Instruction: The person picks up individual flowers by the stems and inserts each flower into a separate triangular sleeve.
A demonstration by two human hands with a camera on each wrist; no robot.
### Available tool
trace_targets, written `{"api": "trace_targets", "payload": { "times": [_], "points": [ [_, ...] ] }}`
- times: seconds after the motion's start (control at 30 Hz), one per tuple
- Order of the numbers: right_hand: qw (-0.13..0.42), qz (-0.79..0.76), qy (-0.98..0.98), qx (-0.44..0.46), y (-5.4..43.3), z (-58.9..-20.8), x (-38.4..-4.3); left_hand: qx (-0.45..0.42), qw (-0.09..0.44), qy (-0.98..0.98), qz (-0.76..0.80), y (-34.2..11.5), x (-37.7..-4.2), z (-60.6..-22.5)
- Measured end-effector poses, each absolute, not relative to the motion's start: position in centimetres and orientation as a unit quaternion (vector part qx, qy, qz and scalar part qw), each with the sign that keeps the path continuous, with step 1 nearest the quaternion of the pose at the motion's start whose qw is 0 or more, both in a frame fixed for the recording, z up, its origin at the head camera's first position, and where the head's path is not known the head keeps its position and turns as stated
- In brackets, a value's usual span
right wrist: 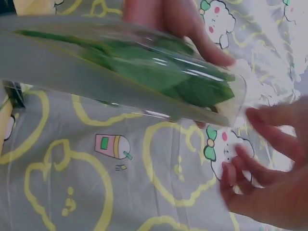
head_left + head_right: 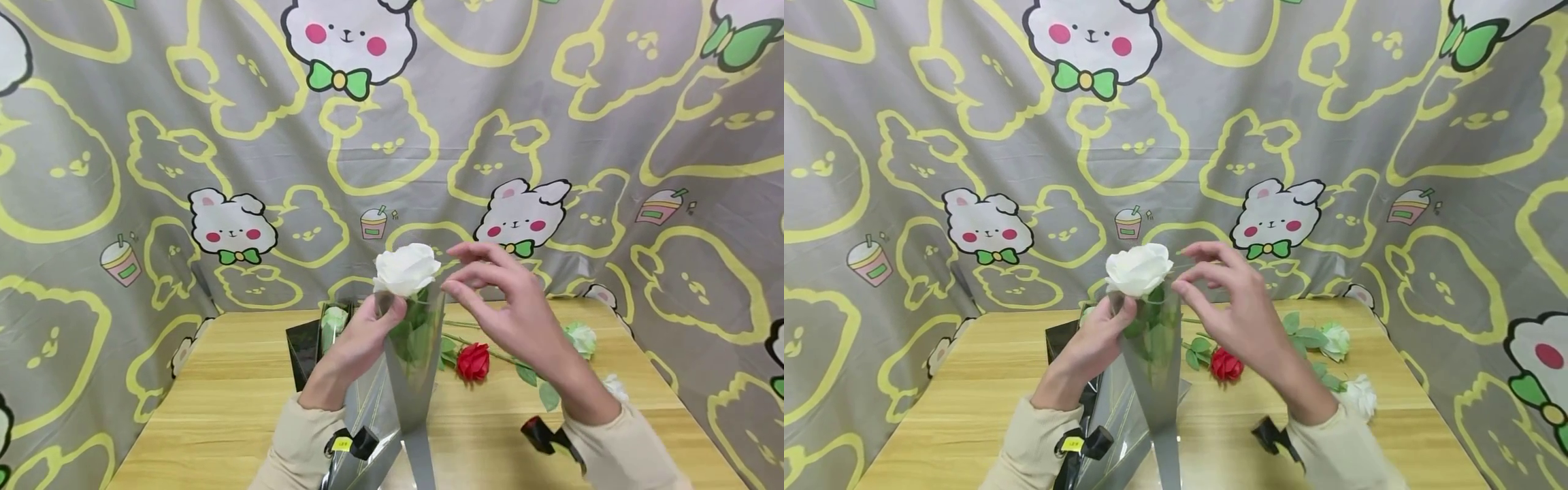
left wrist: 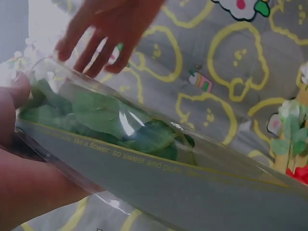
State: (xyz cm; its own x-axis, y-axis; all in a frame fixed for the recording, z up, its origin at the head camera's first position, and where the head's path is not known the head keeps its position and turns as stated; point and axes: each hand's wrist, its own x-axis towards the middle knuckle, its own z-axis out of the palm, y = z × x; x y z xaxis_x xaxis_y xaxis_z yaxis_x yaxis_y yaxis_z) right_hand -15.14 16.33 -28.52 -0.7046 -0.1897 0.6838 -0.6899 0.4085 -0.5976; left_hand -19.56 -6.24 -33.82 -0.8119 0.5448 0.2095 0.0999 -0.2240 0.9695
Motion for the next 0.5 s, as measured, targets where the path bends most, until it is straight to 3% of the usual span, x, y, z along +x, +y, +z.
{"api": "trace_targets", "payload": {
  "times": [0.13,0.37,0.5],
  "points": [
    [0.194,0.418,-0.842,0.281,16.3,-26.5,-16.1,0.288,0.132,0.646,0.695,-6.1,-19.5,-34.0],
    [0.128,0.368,-0.872,0.296,16.5,-25.0,-16.9,0.317,0.123,0.644,0.685,-6.0,-19.4,-34.0],
    [0.053,0.337,-0.884,0.318,16.4,-24.6,-17.5,0.322,0.130,0.643,0.683,-5.8,-19.3,-33.8]
  ]
}}
